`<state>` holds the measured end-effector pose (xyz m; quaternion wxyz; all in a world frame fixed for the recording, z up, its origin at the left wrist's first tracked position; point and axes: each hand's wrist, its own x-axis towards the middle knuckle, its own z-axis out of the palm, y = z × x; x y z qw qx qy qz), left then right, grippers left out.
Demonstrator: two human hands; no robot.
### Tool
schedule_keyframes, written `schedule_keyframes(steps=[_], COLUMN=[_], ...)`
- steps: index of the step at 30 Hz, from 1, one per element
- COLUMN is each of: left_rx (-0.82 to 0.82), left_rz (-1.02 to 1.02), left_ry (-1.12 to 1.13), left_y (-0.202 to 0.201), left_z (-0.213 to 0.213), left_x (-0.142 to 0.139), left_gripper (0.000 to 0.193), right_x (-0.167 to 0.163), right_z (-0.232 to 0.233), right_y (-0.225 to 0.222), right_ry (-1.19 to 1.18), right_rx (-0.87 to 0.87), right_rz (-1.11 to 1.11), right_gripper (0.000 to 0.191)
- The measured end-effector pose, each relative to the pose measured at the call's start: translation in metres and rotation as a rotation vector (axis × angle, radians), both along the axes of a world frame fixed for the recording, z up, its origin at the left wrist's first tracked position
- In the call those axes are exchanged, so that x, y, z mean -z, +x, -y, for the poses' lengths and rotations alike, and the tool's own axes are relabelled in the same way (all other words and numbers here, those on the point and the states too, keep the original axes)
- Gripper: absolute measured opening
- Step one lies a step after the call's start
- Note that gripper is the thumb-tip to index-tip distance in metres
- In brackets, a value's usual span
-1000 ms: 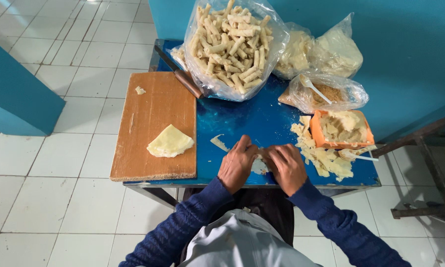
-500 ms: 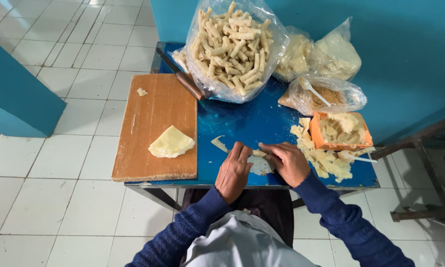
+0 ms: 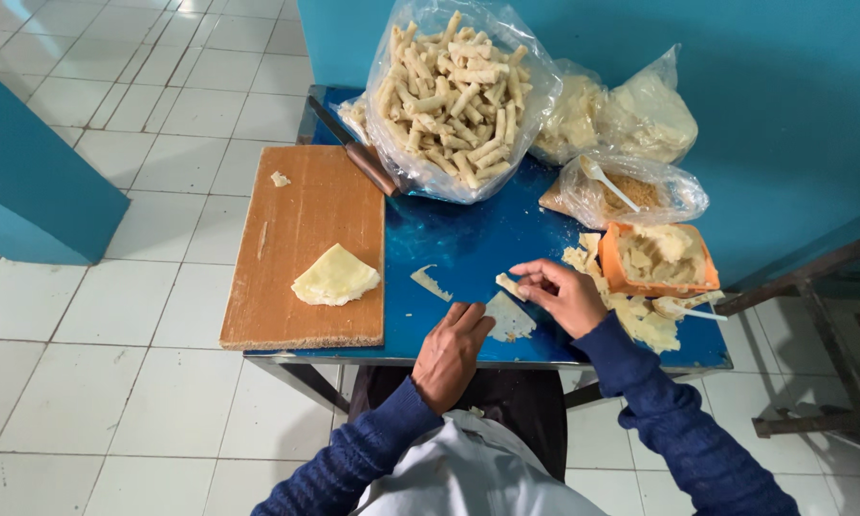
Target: The person takes flat dough sheets from a table, spreads a paste filling onto them with a spoon from an orange container, folds and presses the sheets into filled rolls, and places the finished rolls in a pile on the table. Bags of puffed snack pieces and extra dough sheets sit nearby.
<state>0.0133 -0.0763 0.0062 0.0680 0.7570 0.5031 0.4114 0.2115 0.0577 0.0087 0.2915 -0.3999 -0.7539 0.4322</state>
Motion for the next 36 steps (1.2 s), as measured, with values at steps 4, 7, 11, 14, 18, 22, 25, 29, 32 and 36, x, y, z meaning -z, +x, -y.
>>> schedule_keyframes(steps=[4, 7, 11, 14, 18, 22, 25, 29, 32, 36], left_rx=[-0.022, -0.017, 0.165, 0.240, 0.181, 0.196, 0.265, 0.370, 0.395, 0.403], left_rz=[0.116, 0.413, 0.655, 0.784, 0.904, 1.016, 1.153, 1.275, 1.319, 1.375], left_ry=[-0.010, -0.132, -0.126, -0.214, -0.323, -0.359, -0.409, -0.398, -0.437, -0.466], left_y=[0.002, 0.005, 0.001, 0.004, 0.009, 0.011, 0.013, 0.017, 0.016, 0.016], left_z=[-0.004, -0.013, -0.027, -0.025, -0.024, -0.024, -0.024, -0.023, -0.022, -0.020], left_x=[-0.007, -0.015, -0.019, -0.013, -0.002, 0.006, 0.011, 0.017, 0.019, 0.018], left_gripper=[0.025, 0.040, 0.046, 0.022, 0.015, 0.015, 0.016, 0.015, 0.014, 0.014], right_x=[0.000, 0.002, 0.000, -0.009, -0.029, -0.043, -0.042, -0.030, -0.020, -0.013], right_z=[-0.009, -0.007, 0.003, 0.018, 0.053, 0.085, 0.092, 0.088, 0.084, 0.082], right_y=[0.008, 0.013, 0.014, 0.011, 0.003, -0.007, -0.015, -0.016, -0.011, -0.006], right_ry=[-0.248, -0.368, -0.448, -0.303, 0.147, 0.468, 0.728, 1.033, 1.063, 0.884], right_rx=[-0.100, -0.077, -0.155, -0.137, -0.024, 0.054, 0.111, 0.131, 0.120, 0.119], right_rz=[-0.225, -0.219, -0.282, -0.238, -0.157, -0.076, 0.012, 0.059, 0.031, -0.116], right_gripper=[0.031, 0.026, 0.027, 0.030, 0.038, 0.054, 0.062, 0.065, 0.066, 0.076])
